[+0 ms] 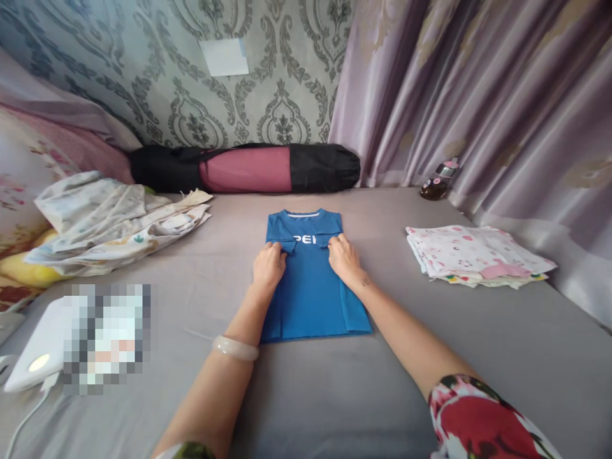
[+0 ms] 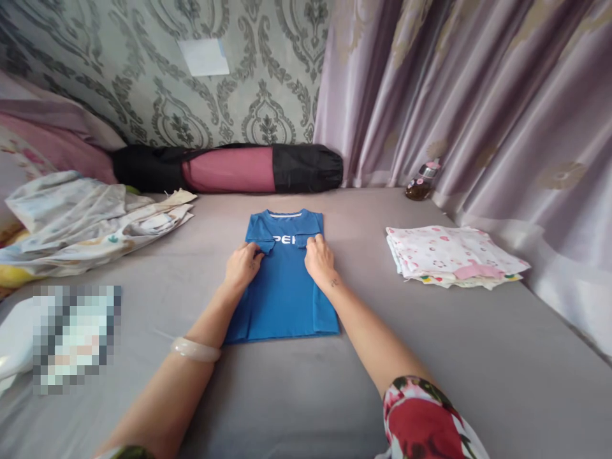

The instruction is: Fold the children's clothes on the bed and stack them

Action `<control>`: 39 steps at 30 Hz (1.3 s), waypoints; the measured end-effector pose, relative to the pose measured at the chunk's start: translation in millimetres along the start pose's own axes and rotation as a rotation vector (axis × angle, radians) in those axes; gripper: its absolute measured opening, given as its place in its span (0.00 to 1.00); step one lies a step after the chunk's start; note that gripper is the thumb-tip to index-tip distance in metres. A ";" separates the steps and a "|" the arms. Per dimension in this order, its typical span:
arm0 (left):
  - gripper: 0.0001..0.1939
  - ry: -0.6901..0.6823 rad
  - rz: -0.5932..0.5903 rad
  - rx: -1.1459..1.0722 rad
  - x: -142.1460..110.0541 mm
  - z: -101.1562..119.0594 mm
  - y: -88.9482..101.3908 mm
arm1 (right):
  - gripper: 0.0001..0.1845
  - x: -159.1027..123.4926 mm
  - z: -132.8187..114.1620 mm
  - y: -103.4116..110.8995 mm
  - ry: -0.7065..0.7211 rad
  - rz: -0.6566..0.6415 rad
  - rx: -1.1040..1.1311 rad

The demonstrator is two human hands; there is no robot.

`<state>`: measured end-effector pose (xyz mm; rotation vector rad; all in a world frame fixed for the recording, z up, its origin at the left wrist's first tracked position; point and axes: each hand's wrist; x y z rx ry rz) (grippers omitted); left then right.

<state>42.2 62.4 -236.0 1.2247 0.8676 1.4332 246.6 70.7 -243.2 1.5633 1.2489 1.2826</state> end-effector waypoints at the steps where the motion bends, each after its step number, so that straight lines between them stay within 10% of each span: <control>1: 0.12 0.010 0.010 0.002 0.2 0.7 -0.4 | 0.18 0.5 0.0 -1.0 -0.015 0.014 0.017; 15: 0.22 -0.147 0.184 -0.009 -9.0 -1.3 -19.5 | 0.21 -8.3 15.3 9.5 0.155 0.088 0.162; 23: 0.35 -0.144 0.074 0.064 -17.8 7.0 -38.9 | 0.35 -31.9 17.3 -8.4 0.242 -0.060 0.014; 31: 0.34 -0.034 -0.014 -0.260 -9.9 -12.1 -11.7 | 0.37 -31.9 22.4 6.2 0.203 -0.162 0.126; 39: 0.35 -0.217 -0.100 -0.079 -94.7 -38.9 14.7 | 0.39 -103.4 28.6 20.4 0.294 -0.161 0.091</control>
Point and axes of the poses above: each hand's wrist, its own x-axis towards the middle knuckle, its own y-axis out of the back of the hand, z = x × y, and after that the axes turned 7 degrees about z, right-handed
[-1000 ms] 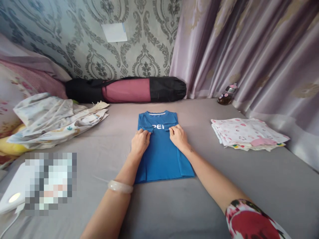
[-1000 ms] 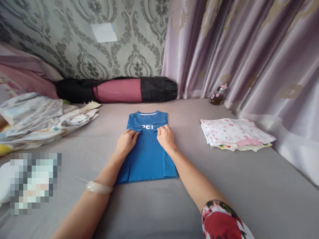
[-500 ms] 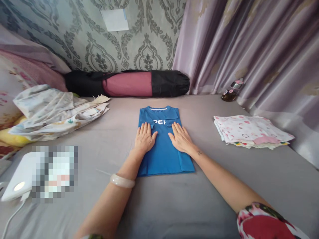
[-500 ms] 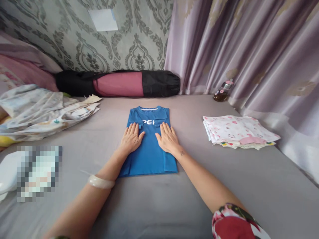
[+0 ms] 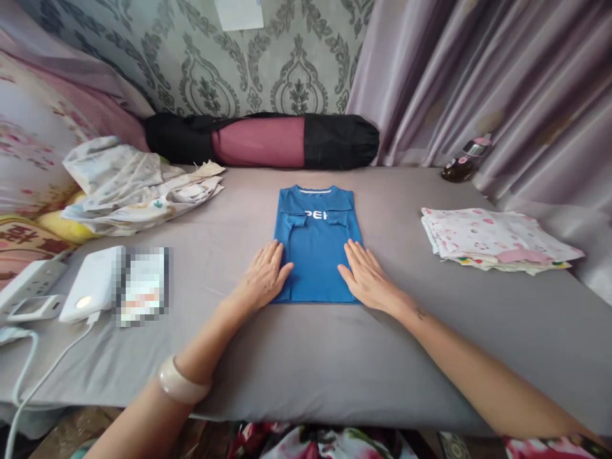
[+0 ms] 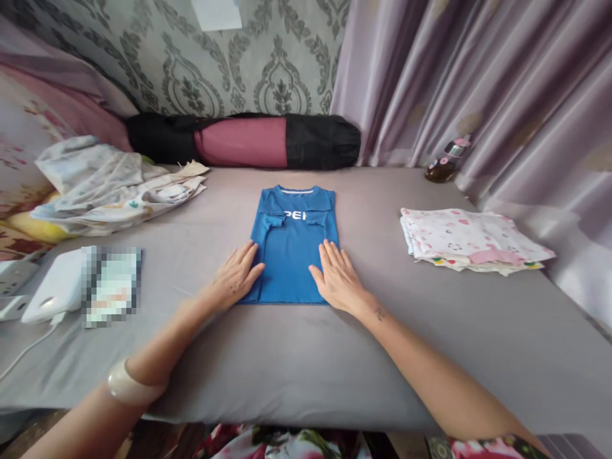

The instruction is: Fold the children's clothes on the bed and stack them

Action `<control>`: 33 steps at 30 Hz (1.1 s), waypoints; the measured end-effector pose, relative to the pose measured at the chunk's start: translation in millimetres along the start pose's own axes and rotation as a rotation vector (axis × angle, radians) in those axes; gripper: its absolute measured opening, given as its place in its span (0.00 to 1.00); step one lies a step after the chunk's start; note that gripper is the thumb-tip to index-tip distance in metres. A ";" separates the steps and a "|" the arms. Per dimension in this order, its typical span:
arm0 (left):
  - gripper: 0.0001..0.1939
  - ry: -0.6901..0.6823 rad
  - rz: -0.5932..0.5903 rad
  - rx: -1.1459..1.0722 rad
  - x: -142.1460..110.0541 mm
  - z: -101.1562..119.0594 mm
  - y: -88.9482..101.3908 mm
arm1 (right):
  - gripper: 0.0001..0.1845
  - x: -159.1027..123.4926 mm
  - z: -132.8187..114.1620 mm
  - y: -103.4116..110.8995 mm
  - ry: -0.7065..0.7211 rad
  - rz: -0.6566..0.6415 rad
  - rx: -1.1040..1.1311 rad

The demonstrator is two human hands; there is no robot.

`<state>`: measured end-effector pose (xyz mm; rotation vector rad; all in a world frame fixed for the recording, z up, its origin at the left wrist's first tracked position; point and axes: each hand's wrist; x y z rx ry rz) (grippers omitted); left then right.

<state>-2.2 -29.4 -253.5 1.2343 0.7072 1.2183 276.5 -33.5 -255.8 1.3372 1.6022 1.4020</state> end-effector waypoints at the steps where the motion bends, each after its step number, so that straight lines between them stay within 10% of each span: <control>1: 0.36 -0.014 -0.007 0.023 -6.6 4.3 -1.7 | 0.39 -3.5 -2.2 -2.3 0.005 0.004 -0.021; 15: 0.32 -0.004 -0.037 -0.006 -10.0 13.7 12.9 | 0.33 -4.5 -1.0 14.7 -0.041 0.006 0.194; 20: 0.25 -0.207 -0.035 -0.224 -34.5 9.6 39.2 | 0.17 -39.2 -5.3 37.6 0.073 0.204 0.247; 33: 0.16 -0.428 -0.026 -0.025 -49.3 11.5 40.6 | 0.12 -58.7 0.3 42.3 0.329 0.089 0.095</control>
Point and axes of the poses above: each hand's wrist, its own x-axis towards the middle knuckle, its own y-axis out of the back of the hand, z = x × y, and after that the axes turned 7 degrees about z, right-handed
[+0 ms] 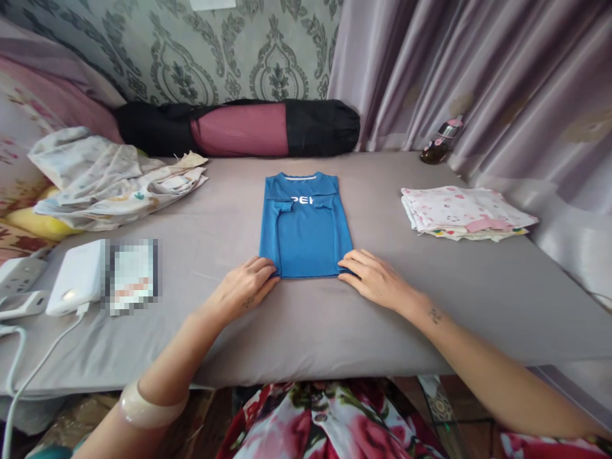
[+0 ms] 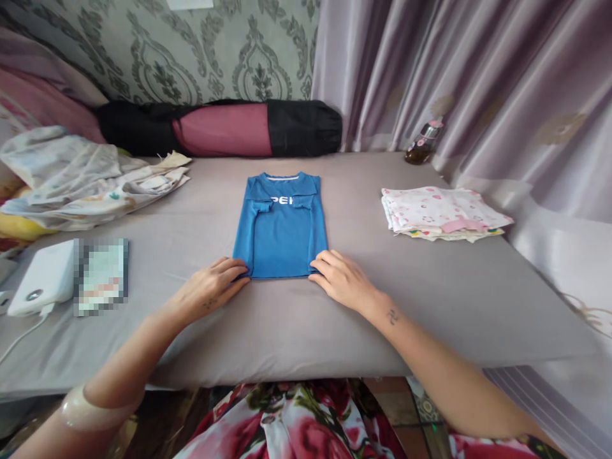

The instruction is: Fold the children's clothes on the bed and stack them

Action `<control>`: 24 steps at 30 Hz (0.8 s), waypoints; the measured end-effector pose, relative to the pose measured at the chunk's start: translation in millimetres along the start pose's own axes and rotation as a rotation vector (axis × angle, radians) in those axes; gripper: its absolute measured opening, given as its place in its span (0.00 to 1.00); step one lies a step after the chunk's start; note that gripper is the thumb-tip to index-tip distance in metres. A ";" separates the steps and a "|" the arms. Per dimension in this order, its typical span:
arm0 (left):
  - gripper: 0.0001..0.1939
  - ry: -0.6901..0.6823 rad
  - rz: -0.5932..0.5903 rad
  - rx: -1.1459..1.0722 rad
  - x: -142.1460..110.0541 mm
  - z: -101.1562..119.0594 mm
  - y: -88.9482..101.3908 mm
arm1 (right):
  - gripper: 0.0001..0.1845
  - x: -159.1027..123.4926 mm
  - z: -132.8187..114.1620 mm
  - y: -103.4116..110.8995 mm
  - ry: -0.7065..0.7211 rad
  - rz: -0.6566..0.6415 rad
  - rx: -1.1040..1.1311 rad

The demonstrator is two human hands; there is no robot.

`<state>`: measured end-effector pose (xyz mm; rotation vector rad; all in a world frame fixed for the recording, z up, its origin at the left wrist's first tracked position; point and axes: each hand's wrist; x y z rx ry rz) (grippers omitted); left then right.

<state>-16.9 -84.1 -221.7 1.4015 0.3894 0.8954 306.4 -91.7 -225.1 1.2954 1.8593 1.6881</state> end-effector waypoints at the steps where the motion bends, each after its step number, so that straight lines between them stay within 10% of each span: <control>1: 0.16 -0.006 -0.001 0.036 1.0 2.1 0.5 | 0.12 0.5 -0.5 0.1 0.017 0.000 -0.028; 24: 0.16 0.112 0.021 0.032 27.5 -4.4 -3.0 | 0.15 10.7 -2.1 -0.9 -0.087 0.030 -0.049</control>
Point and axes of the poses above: each hand's wrist, its own x-axis towards the middle knuckle, its own y-axis out of the back of the hand, z = x × y, and after that the axes turned 7 degrees about z, right-handed
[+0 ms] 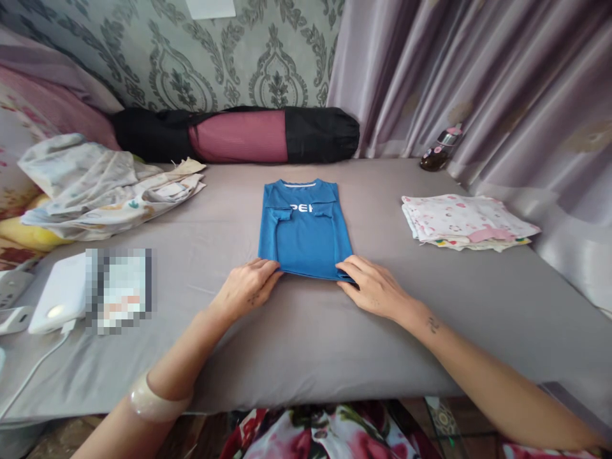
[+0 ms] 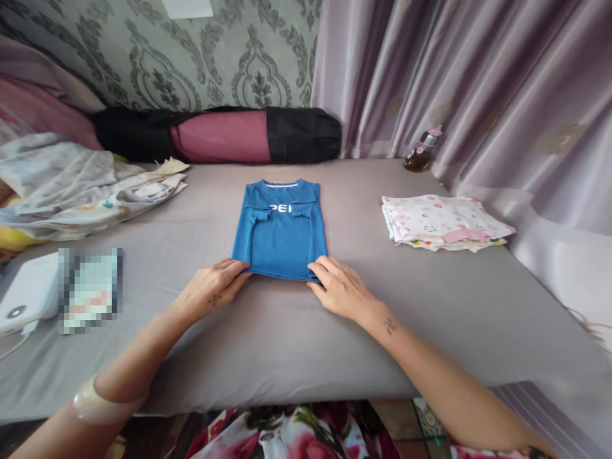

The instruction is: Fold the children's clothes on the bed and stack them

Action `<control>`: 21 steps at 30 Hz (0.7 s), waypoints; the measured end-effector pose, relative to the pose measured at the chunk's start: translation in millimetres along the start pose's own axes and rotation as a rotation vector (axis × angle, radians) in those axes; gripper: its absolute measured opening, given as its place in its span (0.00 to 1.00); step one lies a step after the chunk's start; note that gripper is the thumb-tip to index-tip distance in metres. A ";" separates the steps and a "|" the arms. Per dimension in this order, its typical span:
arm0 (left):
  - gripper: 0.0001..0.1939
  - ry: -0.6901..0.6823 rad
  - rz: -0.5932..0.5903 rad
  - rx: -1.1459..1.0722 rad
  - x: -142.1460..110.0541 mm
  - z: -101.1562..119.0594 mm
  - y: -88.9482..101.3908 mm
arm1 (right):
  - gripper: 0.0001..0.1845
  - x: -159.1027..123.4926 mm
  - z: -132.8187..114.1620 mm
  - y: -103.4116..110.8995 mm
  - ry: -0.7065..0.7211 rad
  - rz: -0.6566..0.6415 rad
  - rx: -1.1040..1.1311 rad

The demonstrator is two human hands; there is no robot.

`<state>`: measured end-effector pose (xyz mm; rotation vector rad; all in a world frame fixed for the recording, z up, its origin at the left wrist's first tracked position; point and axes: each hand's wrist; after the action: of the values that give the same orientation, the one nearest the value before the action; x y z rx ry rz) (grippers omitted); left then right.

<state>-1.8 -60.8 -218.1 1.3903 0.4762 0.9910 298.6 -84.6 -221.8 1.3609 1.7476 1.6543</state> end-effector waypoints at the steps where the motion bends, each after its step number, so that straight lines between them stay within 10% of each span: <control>1: 0.15 0.021 0.001 -0.012 0.4 -0.3 0.2 | 0.15 0.8 2.1 -0.8 0.007 0.010 0.000; 8: 0.13 0.066 0.005 -0.172 -14.4 -18.5 -0.1 | 0.23 2.1 17.6 -2.0 0.067 -0.024 0.113; 15: 0.16 0.480 0.046 -0.302 -3.3 -22.8 3.8 | 0.16 12.6 21.2 -2.8 -0.291 0.063 0.256; 21: 0.15 0.575 0.088 -0.229 16.1 -19.4 0.9 | 0.17 27.5 29.0 -15.8 -0.432 0.119 0.174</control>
<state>-8.7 -36.5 -216.4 0.9151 0.7025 1.4761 303.1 -43.6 -233.9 1.7756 1.6028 1.1643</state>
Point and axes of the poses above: each hand's wrist, its own x-axis towards the middle knuckle, its own y-axis out of the back of the hand, z = x × y, and after that the axes turned 7 degrees about z, right-handed
